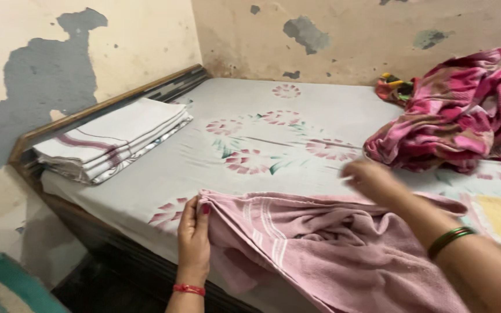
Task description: The person folds several towels on a bed, smoothing and aligning them before stacking. The person then carries the folded towels to a cabinet and places them on a shelf.
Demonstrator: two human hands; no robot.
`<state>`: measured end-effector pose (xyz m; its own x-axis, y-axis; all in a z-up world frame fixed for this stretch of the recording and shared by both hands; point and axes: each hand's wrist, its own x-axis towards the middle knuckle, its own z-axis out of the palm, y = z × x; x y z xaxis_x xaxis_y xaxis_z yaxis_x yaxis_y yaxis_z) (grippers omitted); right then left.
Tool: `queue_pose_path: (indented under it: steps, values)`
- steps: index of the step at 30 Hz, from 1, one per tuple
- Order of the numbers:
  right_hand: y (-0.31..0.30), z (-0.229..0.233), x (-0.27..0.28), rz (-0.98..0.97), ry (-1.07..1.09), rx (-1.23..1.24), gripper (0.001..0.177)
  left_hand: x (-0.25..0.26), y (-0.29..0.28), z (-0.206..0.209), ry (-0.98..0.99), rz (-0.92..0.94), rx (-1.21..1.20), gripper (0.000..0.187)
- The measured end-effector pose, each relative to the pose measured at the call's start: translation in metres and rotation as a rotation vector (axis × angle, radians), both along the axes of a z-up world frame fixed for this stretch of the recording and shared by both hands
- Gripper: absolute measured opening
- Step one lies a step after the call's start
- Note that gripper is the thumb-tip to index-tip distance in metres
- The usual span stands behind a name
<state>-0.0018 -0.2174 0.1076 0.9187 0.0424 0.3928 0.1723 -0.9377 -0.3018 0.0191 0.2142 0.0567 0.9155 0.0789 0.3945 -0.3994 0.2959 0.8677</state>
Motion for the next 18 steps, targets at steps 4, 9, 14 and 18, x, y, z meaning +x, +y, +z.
queue_pose_path:
  steps: [4, 9, 14, 18]
  values:
    - [0.099, 0.006, -0.001, 0.22, -0.037, 0.14, 0.02, -0.012, 0.004, 0.005, -0.11, -0.032, -0.046, 0.034]
    - [0.142, 0.009, -0.018, 0.377, -0.289, 0.003, 0.022, -0.02, 0.009, 0.015, -0.115, -0.043, -0.021, 0.035]
    - [0.143, -0.014, -0.015, 0.089, -0.108, -0.005, 0.016, -0.026, 0.009, 0.025, -0.148, -0.001, 0.034, 0.034]
    - [0.121, -0.024, -0.001, 0.207, -0.04, 0.118, 0.02, -0.026, 0.01, 0.031, -0.13, 0.011, 0.059, 0.035]
